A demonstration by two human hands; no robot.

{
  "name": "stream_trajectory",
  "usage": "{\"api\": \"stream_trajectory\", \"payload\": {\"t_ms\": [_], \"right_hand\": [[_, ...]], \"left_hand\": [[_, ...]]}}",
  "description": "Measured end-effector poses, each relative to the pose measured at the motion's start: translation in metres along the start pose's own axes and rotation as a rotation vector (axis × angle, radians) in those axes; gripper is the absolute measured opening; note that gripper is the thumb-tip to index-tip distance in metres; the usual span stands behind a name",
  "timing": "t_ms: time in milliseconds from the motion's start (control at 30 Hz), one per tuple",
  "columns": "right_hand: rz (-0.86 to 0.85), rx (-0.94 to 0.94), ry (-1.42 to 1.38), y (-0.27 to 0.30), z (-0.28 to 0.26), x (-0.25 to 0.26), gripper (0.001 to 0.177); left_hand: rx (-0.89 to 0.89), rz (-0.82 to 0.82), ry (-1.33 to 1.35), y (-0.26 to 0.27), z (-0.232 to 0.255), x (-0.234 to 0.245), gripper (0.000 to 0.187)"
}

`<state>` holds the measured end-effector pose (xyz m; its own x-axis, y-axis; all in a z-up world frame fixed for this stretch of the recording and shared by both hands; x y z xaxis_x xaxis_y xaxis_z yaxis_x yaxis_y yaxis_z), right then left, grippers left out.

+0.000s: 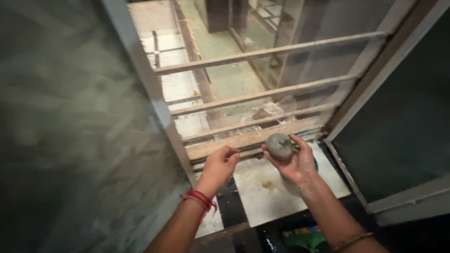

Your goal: The person scrubs a patterned glass window pane and its metal frame using a steel wool pad and a small bowl of soapy water. They repeatedly dip the pad into the bowl and scrub different sections of the window, including the frame edges and the glass surface.

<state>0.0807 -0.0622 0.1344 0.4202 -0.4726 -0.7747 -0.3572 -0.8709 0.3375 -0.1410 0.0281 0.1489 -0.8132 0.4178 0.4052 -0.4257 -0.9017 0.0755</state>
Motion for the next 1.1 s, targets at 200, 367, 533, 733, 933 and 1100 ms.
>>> {"api": "stream_trajectory", "payload": {"t_ms": [200,367,533,733,933,1100], "right_hand": [[-0.367,0.093,0.390,0.070,-0.006,-0.166,0.042],[-0.437,0.575,0.873,0.146,-0.037,-0.304,0.039],[-0.696,1.034,1.228,0.235,-0.060,-0.411,0.041],[-0.838,1.089,1.332,0.289,-0.063,-0.482,0.039],[-0.941,1.322,1.449,0.310,-0.054,-0.524,0.039],[-0.950,1.443,1.579,0.312,-0.050,-0.545,0.037]], "left_hand": [[-0.106,0.049,-0.184,0.079,0.081,0.085,0.026],[-0.159,0.067,-0.528,0.143,0.168,0.143,0.021],[-0.429,0.125,-0.615,0.192,0.243,0.186,0.020],[-0.583,0.141,-0.677,0.241,0.312,0.229,0.014],[-0.628,0.245,-0.915,0.281,0.371,0.290,0.017],[-0.641,0.481,-0.902,0.307,0.404,0.376,0.029]]}}
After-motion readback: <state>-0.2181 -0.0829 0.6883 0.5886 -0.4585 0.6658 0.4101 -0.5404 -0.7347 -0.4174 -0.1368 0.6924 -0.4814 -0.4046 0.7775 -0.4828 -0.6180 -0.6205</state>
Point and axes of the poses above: each hand's wrist, its own y-axis away from the middle knuckle, its own x-axis out of the back of the hand, z = x × y, the point moved 4 cm from there along -y, towards the middle knuckle, and after that the axes turned 6 degrees about x, right-handed, at the moved point
